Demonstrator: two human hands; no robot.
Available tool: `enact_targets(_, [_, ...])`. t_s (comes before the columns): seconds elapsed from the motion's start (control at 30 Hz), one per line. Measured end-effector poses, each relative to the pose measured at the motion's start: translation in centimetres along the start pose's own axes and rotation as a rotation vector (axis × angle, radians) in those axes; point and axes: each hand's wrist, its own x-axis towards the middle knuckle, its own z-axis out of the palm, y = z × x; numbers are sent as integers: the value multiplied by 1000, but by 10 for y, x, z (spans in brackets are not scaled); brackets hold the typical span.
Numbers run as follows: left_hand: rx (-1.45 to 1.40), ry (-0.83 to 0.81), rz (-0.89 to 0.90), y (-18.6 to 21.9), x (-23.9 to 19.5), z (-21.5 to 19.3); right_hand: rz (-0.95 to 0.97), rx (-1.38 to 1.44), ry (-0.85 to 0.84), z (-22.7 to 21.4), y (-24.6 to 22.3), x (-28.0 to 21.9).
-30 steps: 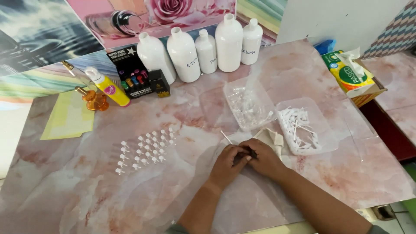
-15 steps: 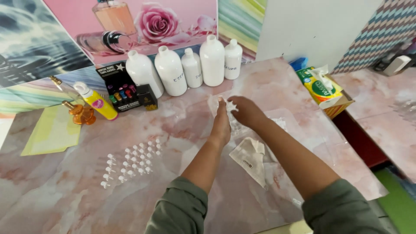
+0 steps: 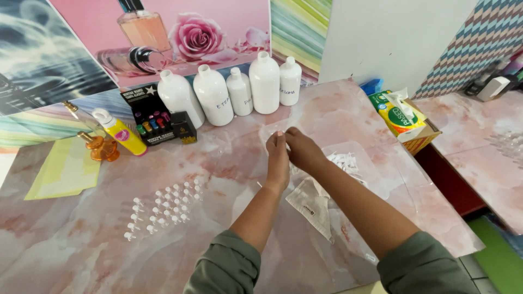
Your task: The person assembles small clear glass bottles by inserting white cotton wicks into their openings. They handle the bottles and wicks with their hands, occasionally using a white cloth to wipe the bottle necks. The assembled bottles are placed in a neat row on the table.
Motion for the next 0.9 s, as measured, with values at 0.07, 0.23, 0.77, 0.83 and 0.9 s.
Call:
enact_targets(0.07, [1, 7, 125, 1, -8, -6, -145, 28, 141, -9, -4, -3])
enact_targets(0.23, [-92, -126, 337, 25, -55, -45, -577, 238, 299, -52, -43, -31])
enact_targets(0.77, [-191, 51, 59, -20, -111, -140, -359, 255, 151, 7, -72, -110])
enact_targets(0.83, [-206, 96, 53, -45, -99, -145, -299, 238, 173, 39, -58, -105])
enact_targets(0.9, [-148, 108, 34, -81, -88, -149, -274, 154, 116, 73, -46, -105])
